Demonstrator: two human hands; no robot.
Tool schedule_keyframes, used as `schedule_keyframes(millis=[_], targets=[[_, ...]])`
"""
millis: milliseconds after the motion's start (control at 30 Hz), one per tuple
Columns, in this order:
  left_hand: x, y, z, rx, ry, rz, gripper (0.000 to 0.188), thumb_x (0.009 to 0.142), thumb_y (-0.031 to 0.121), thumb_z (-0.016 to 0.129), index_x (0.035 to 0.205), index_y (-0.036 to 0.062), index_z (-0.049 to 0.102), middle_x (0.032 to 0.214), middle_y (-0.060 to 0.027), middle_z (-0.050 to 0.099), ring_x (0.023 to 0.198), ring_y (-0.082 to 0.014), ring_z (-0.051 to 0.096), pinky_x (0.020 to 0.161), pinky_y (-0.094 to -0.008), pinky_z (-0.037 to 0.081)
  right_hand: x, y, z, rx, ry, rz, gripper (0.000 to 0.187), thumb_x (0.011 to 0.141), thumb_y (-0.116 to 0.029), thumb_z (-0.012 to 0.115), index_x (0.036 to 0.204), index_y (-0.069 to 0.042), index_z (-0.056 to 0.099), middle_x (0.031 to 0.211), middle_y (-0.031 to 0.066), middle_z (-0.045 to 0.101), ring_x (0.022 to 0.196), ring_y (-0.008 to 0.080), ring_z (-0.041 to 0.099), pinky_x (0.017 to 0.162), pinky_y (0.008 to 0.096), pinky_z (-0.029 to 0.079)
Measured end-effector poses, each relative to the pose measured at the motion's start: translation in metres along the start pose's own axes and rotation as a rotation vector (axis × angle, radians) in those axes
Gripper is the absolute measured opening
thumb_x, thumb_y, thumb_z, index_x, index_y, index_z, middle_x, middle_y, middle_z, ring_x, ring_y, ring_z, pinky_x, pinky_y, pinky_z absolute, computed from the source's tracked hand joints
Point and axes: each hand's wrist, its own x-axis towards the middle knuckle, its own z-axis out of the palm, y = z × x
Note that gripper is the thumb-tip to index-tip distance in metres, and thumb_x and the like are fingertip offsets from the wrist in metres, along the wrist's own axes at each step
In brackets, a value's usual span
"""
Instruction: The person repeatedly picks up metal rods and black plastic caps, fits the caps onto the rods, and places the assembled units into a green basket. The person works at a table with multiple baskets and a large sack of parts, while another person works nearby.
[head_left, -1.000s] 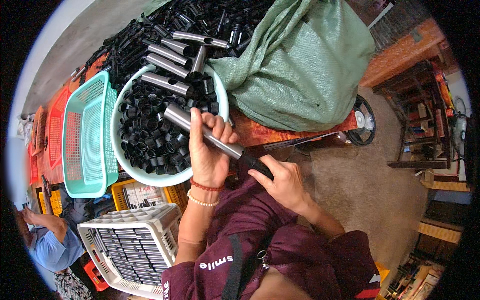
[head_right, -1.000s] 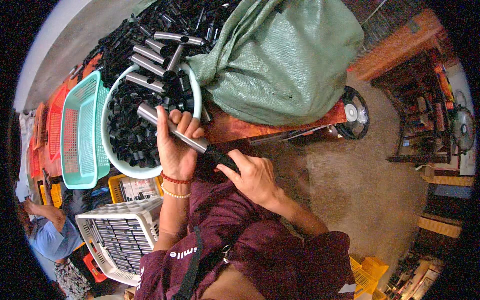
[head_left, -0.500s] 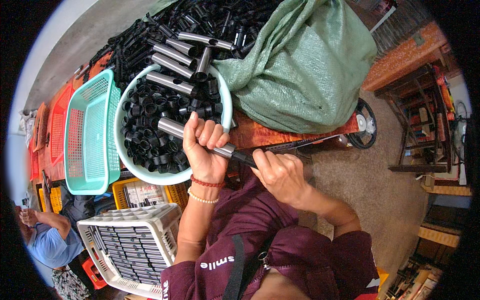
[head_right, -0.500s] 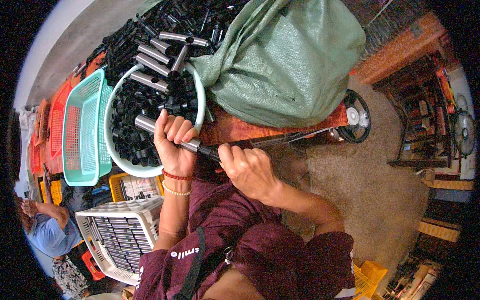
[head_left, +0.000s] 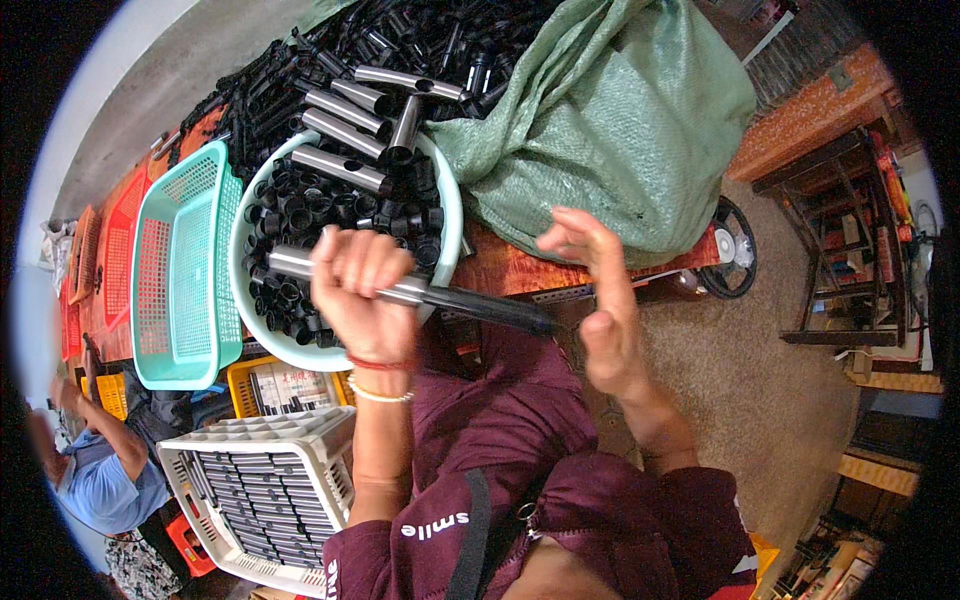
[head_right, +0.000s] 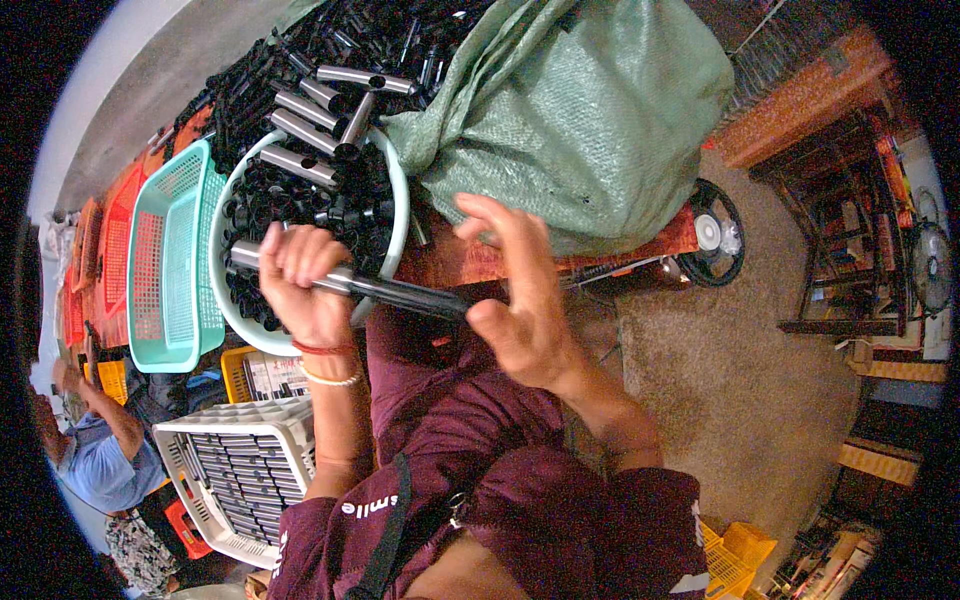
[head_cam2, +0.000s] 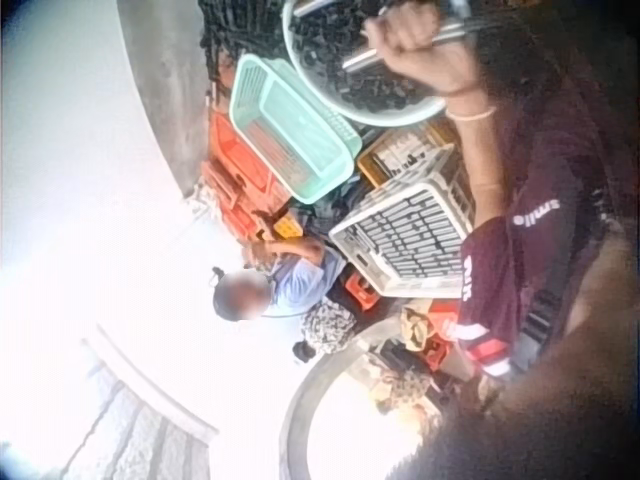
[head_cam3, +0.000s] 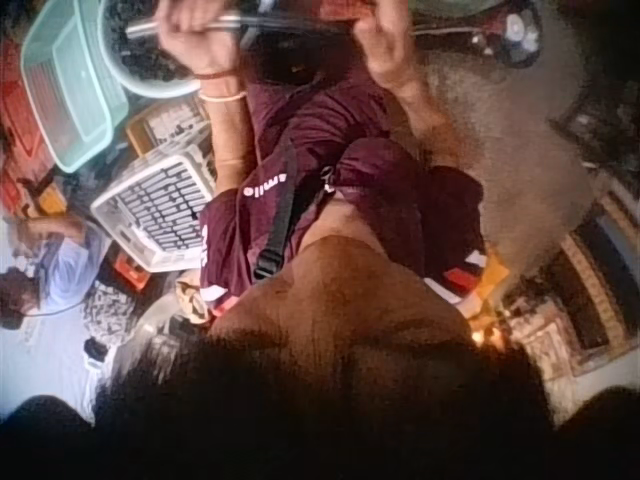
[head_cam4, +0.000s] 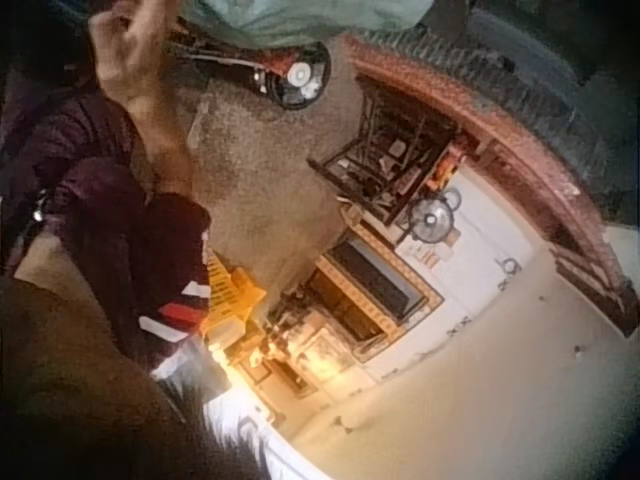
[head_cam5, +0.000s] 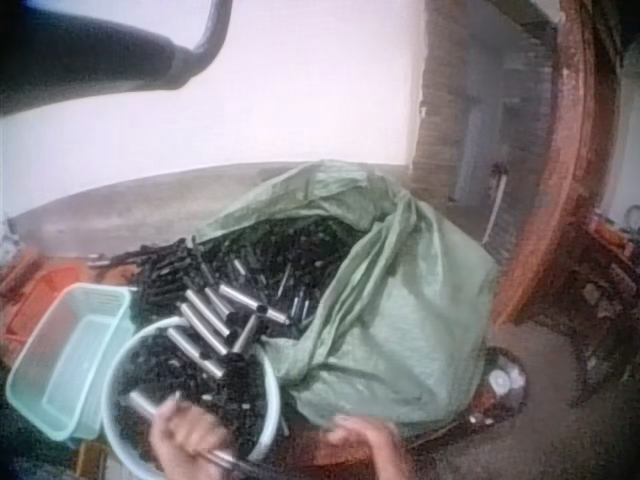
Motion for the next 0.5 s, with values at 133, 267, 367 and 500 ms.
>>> schedule_keyframes(millis=[133,267,367,500], targets=[[-0.005,-0.037,-0.003,0.013,0.027,-0.083,0.038,0.091,0.018,0.043,0.054,0.0148,0.033,0.046,0.0054,0.028,0.041,-0.0071,0.026,0.042,-0.0220,0.027,0.013,-0.002,0.025,0.172,0.045,0.012,0.089,0.077,-0.072,0.036,0.126,0.002,0.038,0.110,0.0120,0.047,0.101,0.0218,0.046,0.090,0.0354,0.034],[-0.001,-0.014,0.005,-0.043,-0.005,-0.013,0.037,0.091,0.018,0.042,0.055,0.0144,0.033,0.046,0.0055,0.028,0.040,-0.0065,0.025,0.040,-0.0226,0.026,0.007,-0.002,0.013,0.107,0.224,-0.065,0.094,0.076,-0.076,0.028,0.126,0.003,0.035,0.114,0.0135,0.046,0.109,0.0238,0.044,0.096,0.0387,0.031],[-0.012,-0.054,-0.003,0.028,0.049,-0.180,0.036,0.090,0.018,0.042,0.056,0.0145,0.033,0.046,0.0056,0.028,0.040,-0.0067,0.025,0.040,-0.0230,0.026,0.015,0.003,0.036,-0.007,0.021,-0.174,0.088,0.080,-0.071,0.028,0.124,0.004,0.039,0.114,0.0162,0.045,0.107,0.0269,0.044,0.097,0.0390,0.029],[-0.015,-0.052,-0.008,0.073,0.102,-0.174,0.036,0.090,0.019,0.043,0.055,0.0150,0.033,0.045,0.0063,0.029,0.039,-0.0063,0.026,0.039,-0.0217,0.025,0.020,0.005,0.037,0.068,0.071,-0.116,0.085,0.083,-0.068,0.024,0.123,0.005,0.039,0.113,0.0167,0.045,0.109,0.0282,0.041,0.099,0.0397,0.026]])
